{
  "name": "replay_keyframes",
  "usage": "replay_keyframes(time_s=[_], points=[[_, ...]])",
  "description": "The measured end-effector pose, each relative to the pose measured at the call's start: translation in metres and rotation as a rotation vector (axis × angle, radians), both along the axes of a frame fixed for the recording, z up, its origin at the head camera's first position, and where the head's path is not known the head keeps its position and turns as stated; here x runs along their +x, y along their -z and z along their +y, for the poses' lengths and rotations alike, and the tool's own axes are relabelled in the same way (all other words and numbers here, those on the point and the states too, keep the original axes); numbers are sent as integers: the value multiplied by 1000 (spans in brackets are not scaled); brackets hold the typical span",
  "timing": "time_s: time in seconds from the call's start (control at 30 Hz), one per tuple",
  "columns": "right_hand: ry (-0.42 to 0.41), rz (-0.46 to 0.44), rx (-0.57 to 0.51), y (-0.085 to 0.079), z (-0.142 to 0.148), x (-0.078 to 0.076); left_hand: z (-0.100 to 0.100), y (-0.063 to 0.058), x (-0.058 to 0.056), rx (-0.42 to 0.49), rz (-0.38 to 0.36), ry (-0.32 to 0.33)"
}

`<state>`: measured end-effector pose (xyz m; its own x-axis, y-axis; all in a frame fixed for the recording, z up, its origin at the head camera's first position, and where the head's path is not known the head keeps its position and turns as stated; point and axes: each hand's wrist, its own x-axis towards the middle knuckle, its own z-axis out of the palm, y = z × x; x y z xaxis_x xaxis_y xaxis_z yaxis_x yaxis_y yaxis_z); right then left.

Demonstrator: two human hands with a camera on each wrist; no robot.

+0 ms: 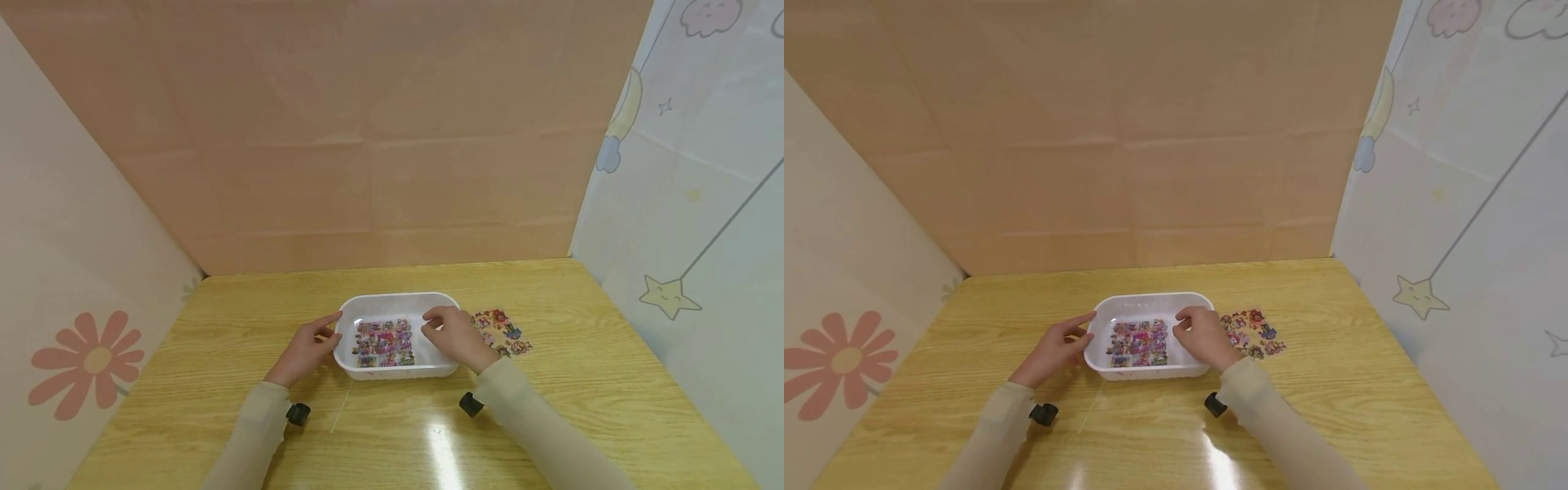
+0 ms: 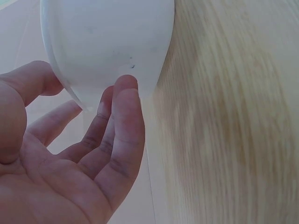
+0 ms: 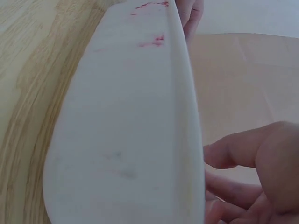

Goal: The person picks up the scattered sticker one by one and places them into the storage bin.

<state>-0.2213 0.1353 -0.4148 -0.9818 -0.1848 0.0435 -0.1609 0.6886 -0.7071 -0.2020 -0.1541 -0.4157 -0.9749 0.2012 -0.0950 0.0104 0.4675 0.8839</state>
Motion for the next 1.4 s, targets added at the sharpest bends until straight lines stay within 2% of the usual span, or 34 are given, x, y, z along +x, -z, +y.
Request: replay_keyframes(time_s=[0.17,0.33,0.63,0.9,1.13,1.4], points=[[22,70,-49,0,14,1,-7,29,-14,4,5,-24],[90,73,-77,-2,30,1,-7,27,-13,8,9,-22],[176,111,-36,-3,59,-1,-6,26,-12,9,11,-26],[188,68,59,10,88,-3,-7,30,-14,-30,25,-33],[186,42,112,18,112,-3,-7,30,-14,-23,17,-32],[178,5,220,24,127,-6,-5,28,-15,-21,12,-34]])
